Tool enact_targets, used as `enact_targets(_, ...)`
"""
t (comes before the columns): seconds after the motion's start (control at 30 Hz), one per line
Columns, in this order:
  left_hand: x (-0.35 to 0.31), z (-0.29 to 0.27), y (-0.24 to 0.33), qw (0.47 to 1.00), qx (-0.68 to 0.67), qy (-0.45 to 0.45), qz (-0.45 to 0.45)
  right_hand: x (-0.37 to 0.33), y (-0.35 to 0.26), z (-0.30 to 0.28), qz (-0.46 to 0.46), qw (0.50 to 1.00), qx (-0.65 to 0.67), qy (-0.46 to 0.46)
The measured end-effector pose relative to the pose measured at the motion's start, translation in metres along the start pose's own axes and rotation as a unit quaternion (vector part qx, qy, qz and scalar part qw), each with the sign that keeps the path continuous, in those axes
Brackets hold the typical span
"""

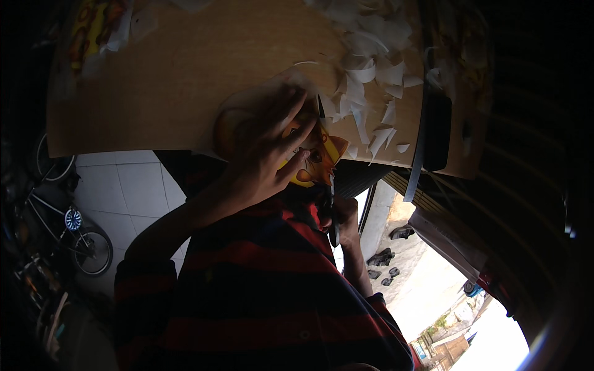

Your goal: The person uses shears to cut out a cat face illustration from a yellow and orange packaging sheet.

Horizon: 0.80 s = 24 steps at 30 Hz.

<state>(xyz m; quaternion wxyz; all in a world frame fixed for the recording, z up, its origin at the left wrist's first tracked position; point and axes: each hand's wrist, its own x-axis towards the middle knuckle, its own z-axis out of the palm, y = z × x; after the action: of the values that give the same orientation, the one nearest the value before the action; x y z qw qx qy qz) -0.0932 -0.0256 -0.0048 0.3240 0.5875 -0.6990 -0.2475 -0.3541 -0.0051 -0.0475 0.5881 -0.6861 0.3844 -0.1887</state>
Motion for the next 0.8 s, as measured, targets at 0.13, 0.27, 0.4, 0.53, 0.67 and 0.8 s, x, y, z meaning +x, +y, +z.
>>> enact_targets(0.13,-0.002,0.002,-0.002,0.998,-0.054,0.008,-0.014,0.002,-0.008,-0.008,0.041,0.999,-0.032,-0.01)
enact_targets(0.27,-0.001,0.0,-0.002,0.997,-0.075,0.002,-0.026,0.002,-0.017,-0.012,0.075,0.997,-0.007,0.007)
enact_targets(0.4,-0.001,0.002,-0.004,0.998,-0.056,0.011,-0.004,0.0,-0.019,-0.013,0.117,0.992,0.015,0.041)
enact_targets(0.53,-0.001,0.001,-0.005,0.998,-0.056,0.004,-0.013,0.009,-0.032,-0.03,0.102,0.995,-0.004,-0.003)
enact_targets(0.67,-0.001,-0.002,-0.006,0.998,-0.061,0.008,0.001,0.02,-0.044,-0.037,0.116,0.993,-0.006,-0.018)
enact_targets(0.8,-0.003,-0.002,-0.006,0.999,-0.034,0.005,0.016,0.029,-0.044,-0.043,0.088,0.995,-0.046,-0.015)
